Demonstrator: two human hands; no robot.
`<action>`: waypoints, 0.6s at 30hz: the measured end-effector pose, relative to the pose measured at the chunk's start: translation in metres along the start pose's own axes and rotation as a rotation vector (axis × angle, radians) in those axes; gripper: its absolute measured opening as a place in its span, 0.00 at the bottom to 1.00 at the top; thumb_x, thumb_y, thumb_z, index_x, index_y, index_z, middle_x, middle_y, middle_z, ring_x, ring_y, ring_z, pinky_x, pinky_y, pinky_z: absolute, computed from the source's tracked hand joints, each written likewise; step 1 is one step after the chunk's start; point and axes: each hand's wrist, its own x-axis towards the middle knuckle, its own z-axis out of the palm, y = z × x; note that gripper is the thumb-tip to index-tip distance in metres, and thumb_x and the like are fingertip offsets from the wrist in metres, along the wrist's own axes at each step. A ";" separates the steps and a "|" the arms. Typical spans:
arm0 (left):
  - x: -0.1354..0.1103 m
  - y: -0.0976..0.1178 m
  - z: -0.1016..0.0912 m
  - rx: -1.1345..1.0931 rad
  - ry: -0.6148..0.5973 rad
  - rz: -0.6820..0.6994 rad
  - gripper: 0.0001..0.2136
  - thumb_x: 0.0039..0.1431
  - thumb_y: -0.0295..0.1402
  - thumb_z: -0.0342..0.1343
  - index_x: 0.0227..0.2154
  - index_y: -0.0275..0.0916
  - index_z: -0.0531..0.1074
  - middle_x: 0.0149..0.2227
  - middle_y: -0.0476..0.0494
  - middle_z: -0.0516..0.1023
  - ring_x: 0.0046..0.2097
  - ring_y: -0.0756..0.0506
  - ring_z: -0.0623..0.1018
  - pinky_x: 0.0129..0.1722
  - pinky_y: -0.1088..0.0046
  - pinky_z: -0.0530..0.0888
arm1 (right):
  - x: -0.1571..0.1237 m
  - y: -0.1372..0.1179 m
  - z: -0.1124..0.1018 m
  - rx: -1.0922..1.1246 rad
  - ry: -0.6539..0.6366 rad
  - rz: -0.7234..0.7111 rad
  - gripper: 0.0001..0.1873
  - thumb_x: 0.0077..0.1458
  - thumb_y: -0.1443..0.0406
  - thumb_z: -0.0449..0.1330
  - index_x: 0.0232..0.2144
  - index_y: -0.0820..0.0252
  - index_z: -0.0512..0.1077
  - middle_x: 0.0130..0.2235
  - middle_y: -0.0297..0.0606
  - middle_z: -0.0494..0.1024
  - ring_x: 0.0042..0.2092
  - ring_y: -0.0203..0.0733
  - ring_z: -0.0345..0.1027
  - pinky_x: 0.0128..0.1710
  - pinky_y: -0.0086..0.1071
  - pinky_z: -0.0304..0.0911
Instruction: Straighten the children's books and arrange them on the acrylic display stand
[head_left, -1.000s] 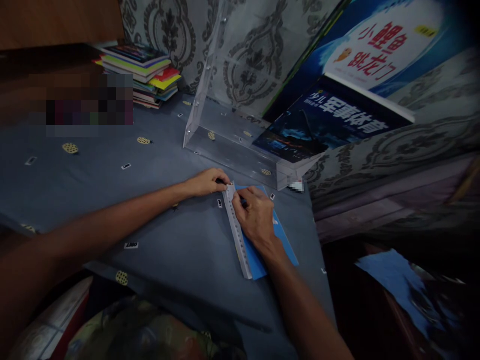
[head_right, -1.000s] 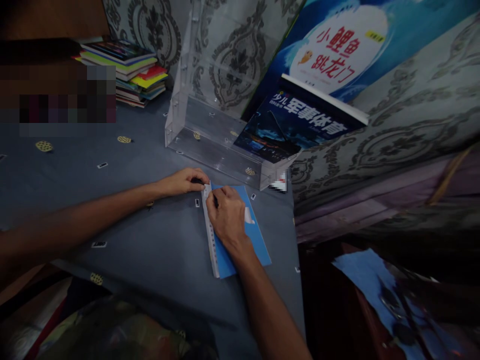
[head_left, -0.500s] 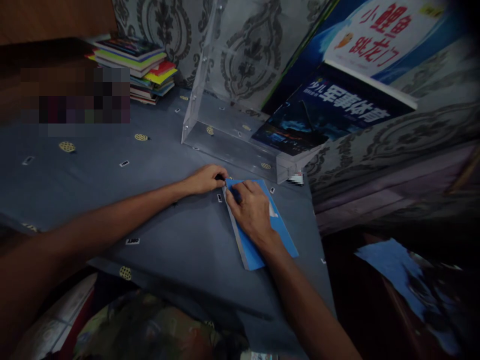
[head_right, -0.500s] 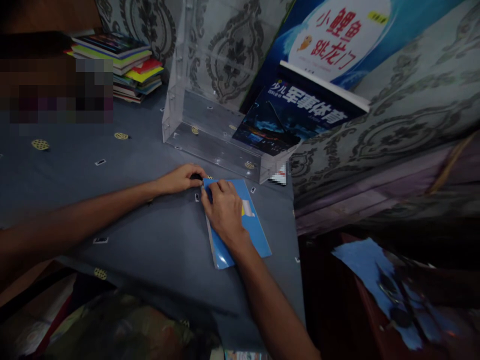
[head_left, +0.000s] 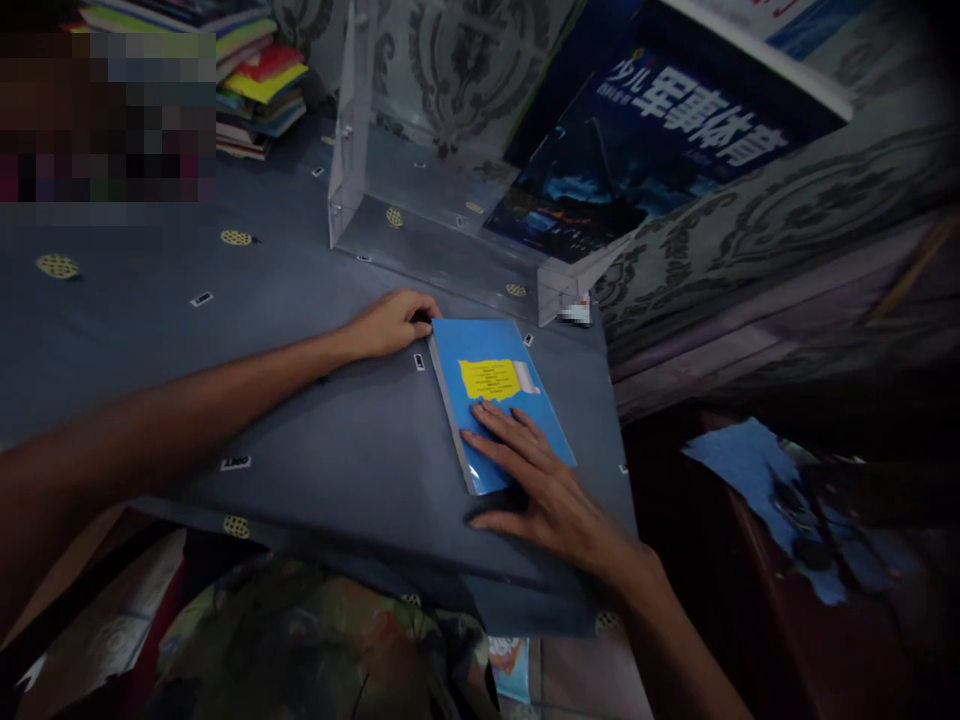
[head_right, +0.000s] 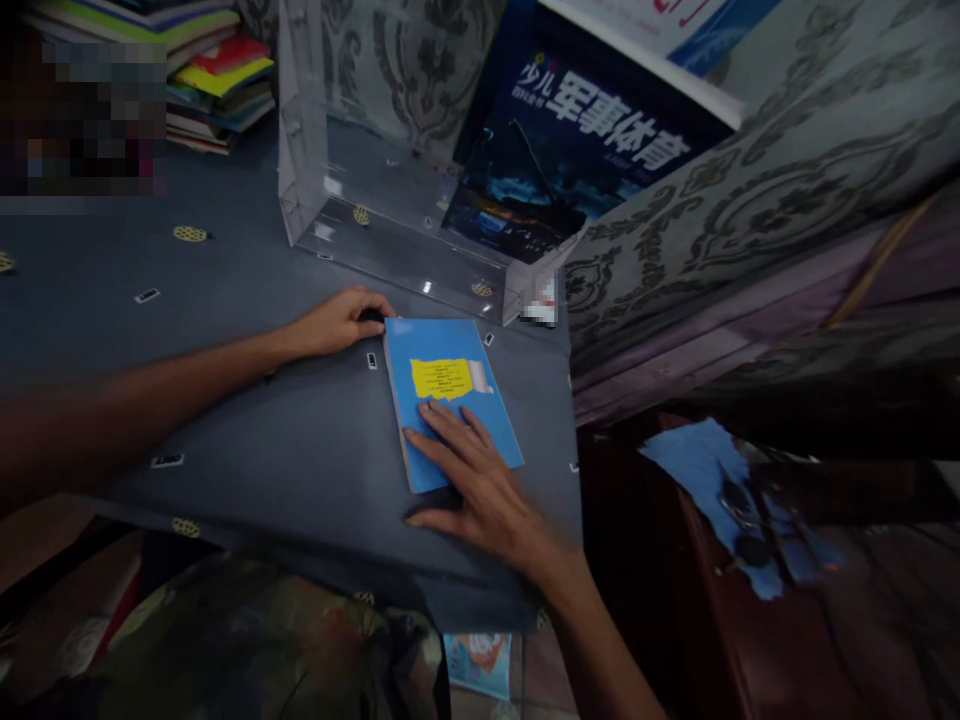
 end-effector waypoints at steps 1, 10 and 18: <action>0.003 0.000 0.000 0.001 -0.005 0.003 0.08 0.55 0.25 0.54 0.37 0.37 0.76 0.36 0.47 0.79 0.39 0.46 0.76 0.42 0.69 0.71 | 0.001 0.002 0.001 0.011 0.009 0.007 0.42 0.60 0.51 0.62 0.70 0.51 0.51 0.69 0.48 0.59 0.70 0.52 0.52 0.69 0.58 0.49; 0.025 -0.003 0.003 0.075 0.090 0.001 0.09 0.56 0.24 0.52 0.40 0.36 0.73 0.39 0.44 0.78 0.43 0.44 0.75 0.46 0.66 0.72 | 0.025 0.019 0.020 -0.042 0.273 -0.069 0.33 0.61 0.58 0.63 0.64 0.56 0.60 0.61 0.54 0.70 0.65 0.55 0.61 0.65 0.59 0.58; -0.043 0.027 0.012 0.258 0.061 0.245 0.06 0.62 0.26 0.49 0.40 0.39 0.68 0.44 0.41 0.71 0.47 0.41 0.69 0.49 0.62 0.68 | 0.029 0.013 0.020 -0.036 0.401 -0.062 0.19 0.57 0.58 0.67 0.49 0.58 0.72 0.48 0.49 0.78 0.54 0.53 0.73 0.58 0.57 0.67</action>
